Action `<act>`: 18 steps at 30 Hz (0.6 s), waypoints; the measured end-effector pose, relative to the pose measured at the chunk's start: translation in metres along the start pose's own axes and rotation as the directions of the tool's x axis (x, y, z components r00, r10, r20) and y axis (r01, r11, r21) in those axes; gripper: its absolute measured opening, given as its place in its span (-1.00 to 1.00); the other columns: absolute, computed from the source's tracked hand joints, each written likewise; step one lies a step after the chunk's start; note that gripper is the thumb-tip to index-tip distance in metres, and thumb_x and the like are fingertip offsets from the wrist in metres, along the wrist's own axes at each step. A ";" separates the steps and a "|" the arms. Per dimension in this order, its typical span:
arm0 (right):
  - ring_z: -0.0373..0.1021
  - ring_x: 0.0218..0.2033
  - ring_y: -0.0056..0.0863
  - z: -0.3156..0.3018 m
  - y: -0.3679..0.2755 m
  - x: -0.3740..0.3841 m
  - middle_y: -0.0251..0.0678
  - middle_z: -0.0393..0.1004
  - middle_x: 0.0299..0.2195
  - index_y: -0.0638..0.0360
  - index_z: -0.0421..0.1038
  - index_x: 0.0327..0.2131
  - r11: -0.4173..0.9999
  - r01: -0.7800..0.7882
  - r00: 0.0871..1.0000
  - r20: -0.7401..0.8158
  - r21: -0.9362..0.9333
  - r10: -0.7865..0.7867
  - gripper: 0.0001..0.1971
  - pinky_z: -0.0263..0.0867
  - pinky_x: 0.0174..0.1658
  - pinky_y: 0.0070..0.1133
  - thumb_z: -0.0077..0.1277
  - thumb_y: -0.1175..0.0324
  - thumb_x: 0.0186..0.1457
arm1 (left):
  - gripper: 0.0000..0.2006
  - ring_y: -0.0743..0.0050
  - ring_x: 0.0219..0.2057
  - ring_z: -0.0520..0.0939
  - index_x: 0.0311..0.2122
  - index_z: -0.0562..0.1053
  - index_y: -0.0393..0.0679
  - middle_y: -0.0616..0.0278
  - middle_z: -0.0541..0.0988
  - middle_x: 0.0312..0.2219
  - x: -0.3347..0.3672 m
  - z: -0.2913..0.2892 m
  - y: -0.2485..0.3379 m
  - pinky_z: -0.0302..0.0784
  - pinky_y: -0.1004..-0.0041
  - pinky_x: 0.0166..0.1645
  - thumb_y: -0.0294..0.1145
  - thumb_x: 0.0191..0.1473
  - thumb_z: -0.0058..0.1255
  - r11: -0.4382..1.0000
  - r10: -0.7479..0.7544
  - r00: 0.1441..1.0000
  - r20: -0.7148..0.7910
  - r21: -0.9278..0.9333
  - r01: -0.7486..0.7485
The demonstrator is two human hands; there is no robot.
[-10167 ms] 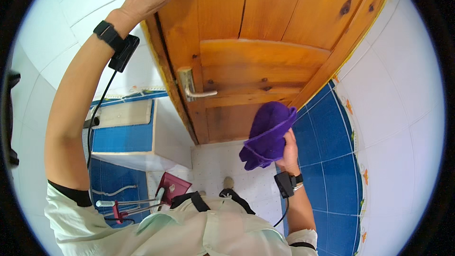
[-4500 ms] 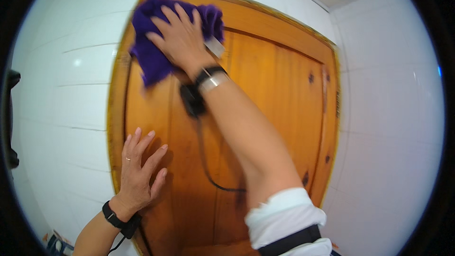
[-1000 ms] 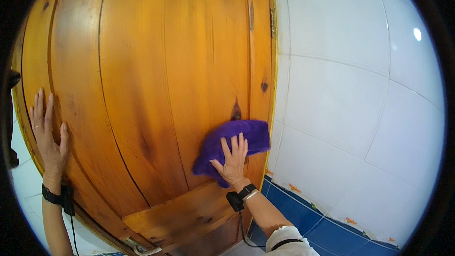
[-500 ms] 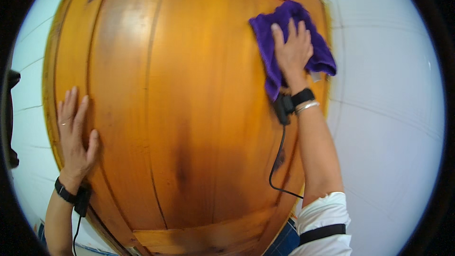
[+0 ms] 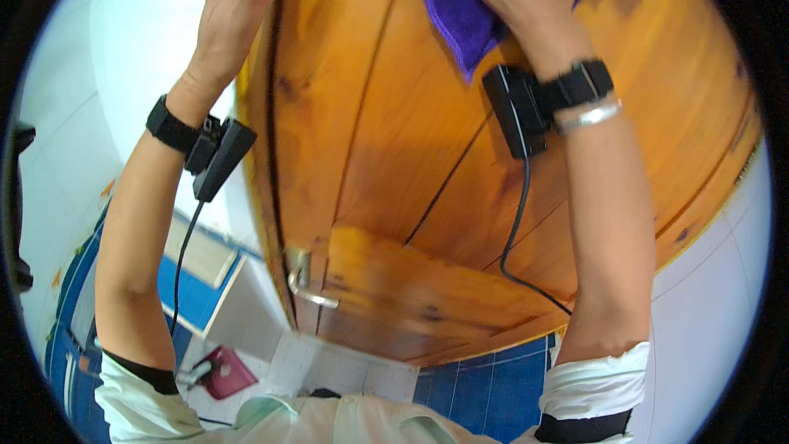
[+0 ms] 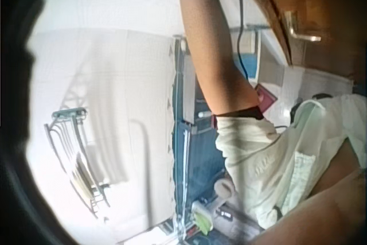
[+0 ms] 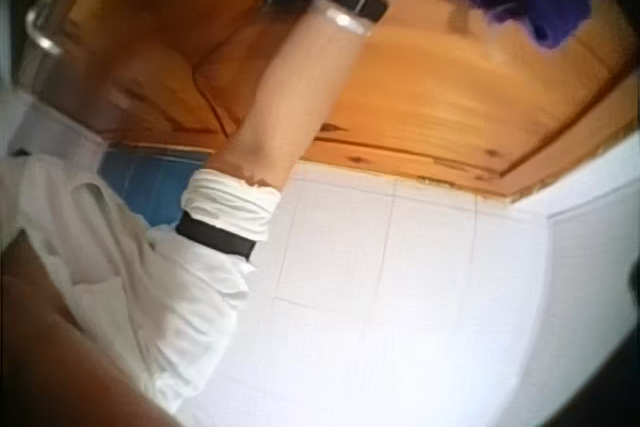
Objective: The person wipes a metal towel rack, a wooden door, and tiled walls using a purple cloth. The person moves around the bathroom, wiping different surfaces in sequence.
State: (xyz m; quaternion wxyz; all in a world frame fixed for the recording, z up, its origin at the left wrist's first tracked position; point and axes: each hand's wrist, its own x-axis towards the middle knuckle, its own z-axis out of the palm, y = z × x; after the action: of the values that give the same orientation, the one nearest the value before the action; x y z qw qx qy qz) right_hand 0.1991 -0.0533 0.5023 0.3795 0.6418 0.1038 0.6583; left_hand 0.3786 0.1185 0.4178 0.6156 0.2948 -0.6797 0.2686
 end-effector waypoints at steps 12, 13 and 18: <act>0.20 0.15 -0.21 -0.087 -0.240 -0.239 -0.30 0.33 0.17 0.06 0.42 0.11 0.839 -0.410 0.769 0.630 0.359 0.106 -0.33 0.13 0.24 -0.38 0.27 0.50 -0.21 | -0.45 -0.03 0.28 0.28 0.31 0.19 -0.15 -0.03 0.30 0.24 -0.143 -0.094 0.047 0.20 0.14 0.33 -0.32 0.24 -0.08 0.843 -0.154 0.899 0.410 0.530 -0.097; 0.21 0.15 -0.22 -0.095 -0.254 -0.248 -0.29 0.34 0.16 0.05 0.43 0.10 0.816 -0.449 0.747 0.654 0.365 0.118 -0.37 0.15 0.23 -0.38 0.24 0.49 -0.17 | -0.45 -0.04 0.29 0.26 0.31 0.19 -0.14 -0.02 0.29 0.25 -0.143 -0.089 0.050 0.20 0.13 0.33 -0.34 0.23 -0.07 0.827 -0.140 0.892 0.430 0.547 -0.134; 0.38 0.05 -0.28 -0.110 -0.293 -0.270 -0.34 0.43 0.07 -0.03 0.46 0.04 0.829 -0.461 0.707 0.695 0.317 0.127 -0.54 0.27 0.16 -0.36 0.07 0.46 -0.01 | -0.40 0.01 0.35 0.15 0.28 0.23 -0.13 0.02 0.23 0.29 -0.141 -0.040 0.065 -0.02 0.04 0.42 -0.41 0.10 0.03 0.731 -0.149 0.866 0.478 0.643 -0.229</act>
State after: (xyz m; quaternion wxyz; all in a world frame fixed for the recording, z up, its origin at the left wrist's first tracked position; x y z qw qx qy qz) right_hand 0.1743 0.0168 0.0951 0.1106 0.9084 0.0150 0.4029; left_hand 0.3679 0.2016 0.2813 0.2608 0.5430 -0.6748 0.4264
